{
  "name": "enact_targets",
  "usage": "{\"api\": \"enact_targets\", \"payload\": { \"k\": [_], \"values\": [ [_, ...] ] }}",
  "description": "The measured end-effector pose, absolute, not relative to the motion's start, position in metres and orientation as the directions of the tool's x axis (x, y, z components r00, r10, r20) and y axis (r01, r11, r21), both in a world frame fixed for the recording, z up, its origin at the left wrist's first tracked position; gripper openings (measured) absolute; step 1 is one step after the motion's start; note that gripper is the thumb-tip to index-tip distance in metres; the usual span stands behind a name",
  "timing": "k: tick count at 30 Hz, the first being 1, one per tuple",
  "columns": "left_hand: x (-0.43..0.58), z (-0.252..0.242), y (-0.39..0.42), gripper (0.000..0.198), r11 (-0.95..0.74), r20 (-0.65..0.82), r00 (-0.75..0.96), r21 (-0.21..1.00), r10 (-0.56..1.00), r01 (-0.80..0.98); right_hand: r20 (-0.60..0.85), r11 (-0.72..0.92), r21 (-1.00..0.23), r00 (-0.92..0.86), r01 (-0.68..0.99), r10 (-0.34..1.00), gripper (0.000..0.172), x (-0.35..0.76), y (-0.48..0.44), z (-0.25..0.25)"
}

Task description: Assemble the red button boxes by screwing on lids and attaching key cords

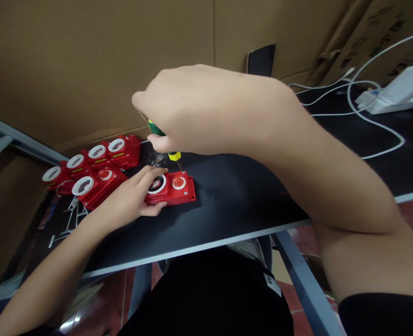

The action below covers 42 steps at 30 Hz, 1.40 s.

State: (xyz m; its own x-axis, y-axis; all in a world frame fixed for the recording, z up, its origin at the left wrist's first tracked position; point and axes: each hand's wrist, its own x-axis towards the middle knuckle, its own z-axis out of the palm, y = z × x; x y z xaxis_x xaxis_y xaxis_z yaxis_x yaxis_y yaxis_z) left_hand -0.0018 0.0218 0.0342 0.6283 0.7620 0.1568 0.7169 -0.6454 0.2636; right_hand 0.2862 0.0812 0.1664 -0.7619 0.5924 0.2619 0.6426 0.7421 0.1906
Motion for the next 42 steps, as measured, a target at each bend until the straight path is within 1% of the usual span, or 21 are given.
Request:
{"api": "enact_targets", "payload": {
  "k": [3, 7, 9, 12, 16, 17, 19, 21, 23, 25, 27, 29, 32, 33, 35, 38, 40, 42],
  "values": [
    [-0.002, 0.034, 0.022, 0.073, -0.643, 0.16, 0.625, 0.275, 0.764, 0.715, 0.237, 0.775, 0.181, -0.792, 0.605, 0.563, 0.014, 0.288, 0.083, 0.169],
    [-0.003, 0.034, 0.022, 0.074, -0.634, 0.154, 0.619, 0.287, 0.771, 0.718, 0.183, 0.819, 0.165, -0.833, 0.55, 0.523, 0.017, 0.288, 0.082, 0.172],
    [-0.003, 0.035, 0.021, 0.074, -0.636, 0.151, 0.621, 0.28, 0.769, 0.719, 0.174, 0.825, 0.152, -0.836, 0.545, 0.52, 0.021, 0.288, 0.082, 0.173],
    [-0.002, 0.035, 0.022, 0.073, -0.643, 0.15, 0.628, 0.266, 0.763, 0.718, 0.2, 0.833, 0.134, -0.838, 0.537, 0.508, 0.027, 0.288, 0.084, 0.172],
    [-0.002, 0.034, 0.022, 0.073, -0.646, 0.156, 0.629, 0.265, 0.762, 0.716, 0.209, 0.904, 0.057, -0.89, 0.425, 0.405, 0.044, 0.292, 0.094, 0.168],
    [-0.002, 0.035, 0.022, 0.073, -0.648, 0.158, 0.631, 0.267, 0.76, 0.713, 0.208, 0.918, 0.034, -0.901, 0.395, 0.38, 0.046, 0.294, 0.097, 0.168],
    [-0.002, 0.035, 0.022, 0.072, -0.649, 0.16, 0.632, 0.272, 0.758, 0.71, 0.184, 0.939, 0.002, -0.923, 0.344, 0.338, 0.043, 0.296, 0.1, 0.167],
    [-0.002, 0.035, 0.021, 0.071, -0.651, 0.163, 0.632, 0.27, 0.757, 0.71, 0.163, 0.951, -0.024, -0.937, 0.309, 0.309, 0.036, 0.296, 0.101, 0.168],
    [-0.003, 0.034, 0.021, 0.07, -0.656, 0.168, 0.635, 0.26, 0.754, 0.709, 0.146, 0.946, -0.059, -0.935, 0.319, 0.324, 0.029, 0.294, 0.097, 0.169],
    [-0.004, 0.033, 0.021, 0.072, -0.661, 0.172, 0.639, 0.253, 0.749, 0.707, 0.135, 0.927, -0.076, -0.917, 0.368, 0.375, 0.019, 0.29, 0.092, 0.169],
    [-0.004, 0.033, 0.022, 0.073, -0.658, 0.17, 0.637, 0.252, 0.752, 0.709, 0.123, 0.899, -0.032, -0.891, 0.437, 0.438, 0.016, 0.285, 0.087, 0.168],
    [-0.005, 0.032, 0.022, 0.074, -0.655, 0.165, 0.635, 0.252, 0.755, 0.713, 0.162, 0.863, 0.023, -0.853, 0.505, 0.496, 0.022, 0.281, 0.085, 0.165],
    [-0.004, 0.032, 0.022, 0.075, -0.649, 0.161, 0.63, 0.25, 0.76, 0.719, 0.253, 0.788, 0.09, -0.779, 0.61, 0.574, 0.04, 0.277, 0.086, 0.159],
    [-0.004, 0.032, 0.022, 0.075, -0.647, 0.162, 0.628, 0.246, 0.761, 0.721, 0.267, 0.767, 0.099, -0.76, 0.633, 0.593, 0.042, 0.277, 0.087, 0.158],
    [-0.003, 0.033, 0.021, 0.076, -0.648, 0.163, 0.628, 0.239, 0.761, 0.723, 0.266, 0.743, 0.086, -0.734, 0.664, 0.625, 0.041, 0.275, 0.088, 0.159],
    [-0.003, 0.033, 0.022, 0.077, -0.651, 0.164, 0.631, 0.231, 0.758, 0.723, 0.256, 0.719, 0.018, -0.698, 0.695, 0.669, 0.038, 0.273, 0.087, 0.164],
    [-0.003, 0.032, 0.022, 0.078, -0.648, 0.162, 0.628, 0.235, 0.761, 0.725, 0.241, 0.701, 0.034, -0.686, 0.713, 0.686, 0.038, 0.271, 0.085, 0.167],
    [-0.004, 0.032, 0.023, 0.078, -0.644, 0.157, 0.626, 0.247, 0.764, 0.724, 0.227, 0.693, 0.084, -0.691, 0.716, 0.686, 0.036, 0.271, 0.084, 0.168]
  ]
}}
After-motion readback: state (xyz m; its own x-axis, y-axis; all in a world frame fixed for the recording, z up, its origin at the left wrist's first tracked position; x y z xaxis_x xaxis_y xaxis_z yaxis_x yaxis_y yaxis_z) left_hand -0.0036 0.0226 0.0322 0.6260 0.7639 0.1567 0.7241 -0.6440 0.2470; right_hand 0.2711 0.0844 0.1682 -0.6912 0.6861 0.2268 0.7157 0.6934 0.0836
